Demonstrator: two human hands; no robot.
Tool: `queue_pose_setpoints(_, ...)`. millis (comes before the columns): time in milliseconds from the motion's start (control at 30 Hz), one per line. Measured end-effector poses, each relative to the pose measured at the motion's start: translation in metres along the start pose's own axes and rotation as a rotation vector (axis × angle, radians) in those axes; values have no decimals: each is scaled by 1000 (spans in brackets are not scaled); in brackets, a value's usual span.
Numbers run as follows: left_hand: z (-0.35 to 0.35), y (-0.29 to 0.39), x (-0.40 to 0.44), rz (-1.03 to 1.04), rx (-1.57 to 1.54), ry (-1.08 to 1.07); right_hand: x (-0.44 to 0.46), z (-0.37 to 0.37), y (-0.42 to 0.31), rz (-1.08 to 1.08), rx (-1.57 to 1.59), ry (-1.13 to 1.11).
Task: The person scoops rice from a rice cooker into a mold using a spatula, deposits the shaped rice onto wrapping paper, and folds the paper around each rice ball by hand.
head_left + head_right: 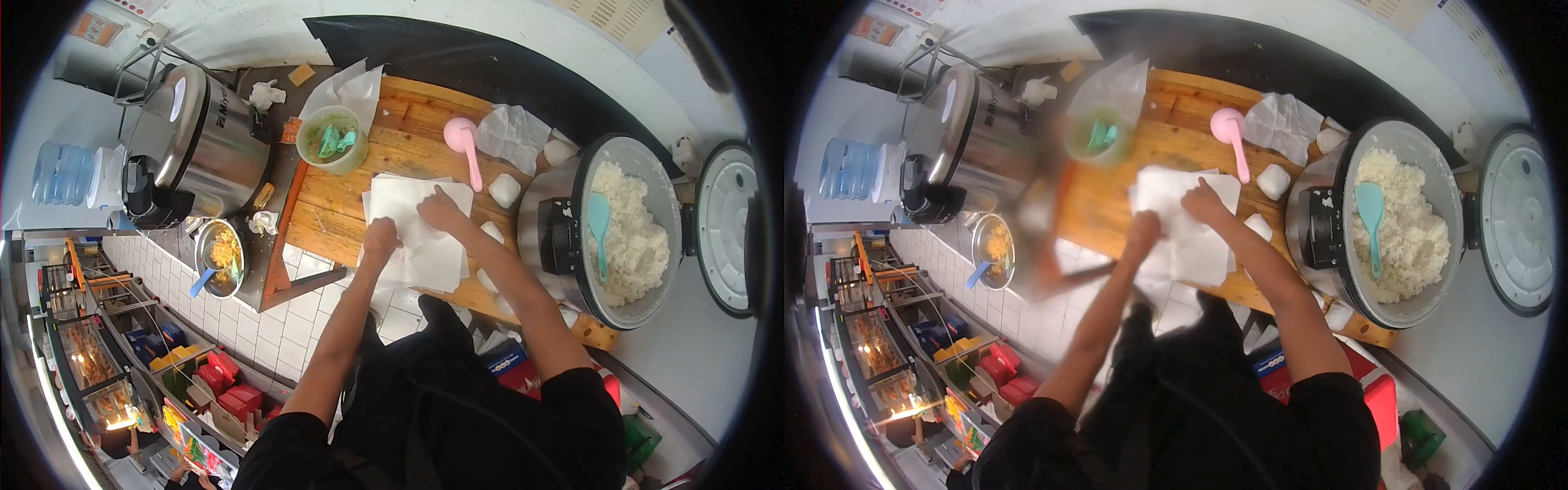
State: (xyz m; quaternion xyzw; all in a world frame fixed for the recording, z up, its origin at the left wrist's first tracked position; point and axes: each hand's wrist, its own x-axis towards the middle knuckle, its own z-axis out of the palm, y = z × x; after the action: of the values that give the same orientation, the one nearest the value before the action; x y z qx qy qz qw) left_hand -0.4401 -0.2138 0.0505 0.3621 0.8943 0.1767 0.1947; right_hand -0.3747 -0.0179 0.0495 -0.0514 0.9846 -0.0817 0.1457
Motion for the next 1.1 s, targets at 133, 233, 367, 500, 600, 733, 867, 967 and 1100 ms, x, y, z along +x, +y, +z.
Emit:
queue_pose_setpoints(133, -7, -8, 26, 62, 11, 80, 14, -6, 9, -8, 68, 51)
queue_pose_setpoints(233, -9, -10, 25, -34, -32, -240, 6, 1, 8, 38, 155, 19)
queue_pose_setpoints(367, 18, -9, -19, 72, -17, -30, -22, 33, 12, 84, 467, 204)
queue_pose_setpoints(500, 43, -1, -59, 197, 195, 171, -69, 11, 1, -26, 649, 295)
queue_pose_setpoints(600, 33, 25, -79, 211, 199, 240, -79, 15, 1, -51, 475, 347)
queue_pose_setpoints(733, 40, 6, -64, 253, 324, 242, -43, 52, 19, -177, 50, 307)
queue_pose_setpoints(867, 25, -20, -18, 121, 318, 6, -3, 41, -8, -24, 8, 300)
queue_pose_setpoints(967, 10, -27, 29, 81, 253, -190, 3, 43, -55, 295, 262, 305)
queue_pose_setpoints(1100, 5, -16, 60, 731, 103, -174, -33, 45, -77, 751, 585, 384)
